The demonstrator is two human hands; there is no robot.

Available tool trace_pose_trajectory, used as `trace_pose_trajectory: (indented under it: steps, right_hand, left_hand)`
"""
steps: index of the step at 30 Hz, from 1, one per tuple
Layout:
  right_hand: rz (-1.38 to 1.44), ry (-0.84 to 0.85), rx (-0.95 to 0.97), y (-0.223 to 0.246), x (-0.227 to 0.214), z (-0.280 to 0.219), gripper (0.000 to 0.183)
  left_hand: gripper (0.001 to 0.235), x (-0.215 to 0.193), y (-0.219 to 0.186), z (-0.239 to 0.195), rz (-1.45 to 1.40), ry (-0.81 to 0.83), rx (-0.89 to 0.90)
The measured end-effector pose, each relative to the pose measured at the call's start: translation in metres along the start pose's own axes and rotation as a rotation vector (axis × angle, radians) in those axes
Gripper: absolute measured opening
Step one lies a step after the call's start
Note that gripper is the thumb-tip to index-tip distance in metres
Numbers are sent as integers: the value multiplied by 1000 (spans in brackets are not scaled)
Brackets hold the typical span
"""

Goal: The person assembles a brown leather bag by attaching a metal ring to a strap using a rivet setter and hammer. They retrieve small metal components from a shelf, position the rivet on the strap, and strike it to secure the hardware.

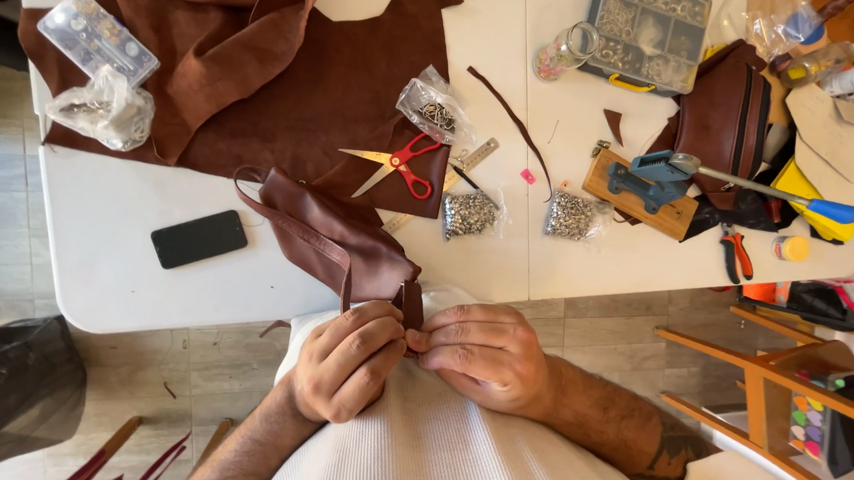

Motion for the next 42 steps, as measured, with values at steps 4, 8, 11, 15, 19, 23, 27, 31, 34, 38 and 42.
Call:
trace_pose_trajectory:
  steps: [4, 8, 11, 15, 19, 23, 27, 31, 34, 38, 42]
  right_hand:
    - [86, -22, 38, -2, -3, 4, 15]
    - [101, 4, 82, -8, 3, 4, 24]
    - [2, -24, 54, -7, 6, 7, 18]
    - [47, -189, 85, -23, 9, 0, 6]
    - [153, -330, 181, -37, 5, -3, 14]
    - [224, -275, 328, -57, 9, -11, 20]
    - [303, -268, 369, -64, 13, -13, 23]
    - [405, -292, 412, -65, 17, -14, 23]
    - [304, -305, 387, -53, 12, -8, 19]
    - [152, -333, 319, -44, 10, -8, 14]
    - [-116, -413, 139, -31, 11, -18, 4]
  left_hand:
    - [18, 0, 2, -2, -22, -1, -24]
    - [12, 1, 7, -5, -20, -83, -141]
    - [9, 1, 12, 0, -141, -120, -268]
    - [9, 5, 24, 1, -180, -147, -421]
    - [19, 8, 31, -12, -191, -122, -568]
    - [26, 5, 37, -10, -217, -81, -721]
    - [26, 5, 40, -8, -223, -4, -712]
    - [25, 9, 42, -12, -182, 85, -658]
    - [26, 11, 36, -13, -155, 90, -650]
    - [27, 13, 32, -11, -171, 70, -666]
    - [27, 14, 34, -9, -266, -4, -712]
Point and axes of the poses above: each hand's wrist, its own z-axis towards the middle knuckle, its own x-axis out of the palm, y = z × x, the point moved 7 cm from there along z, towards the middle knuckle, and after that the axes turned 11 degrees about x, right-handed, at the moved point
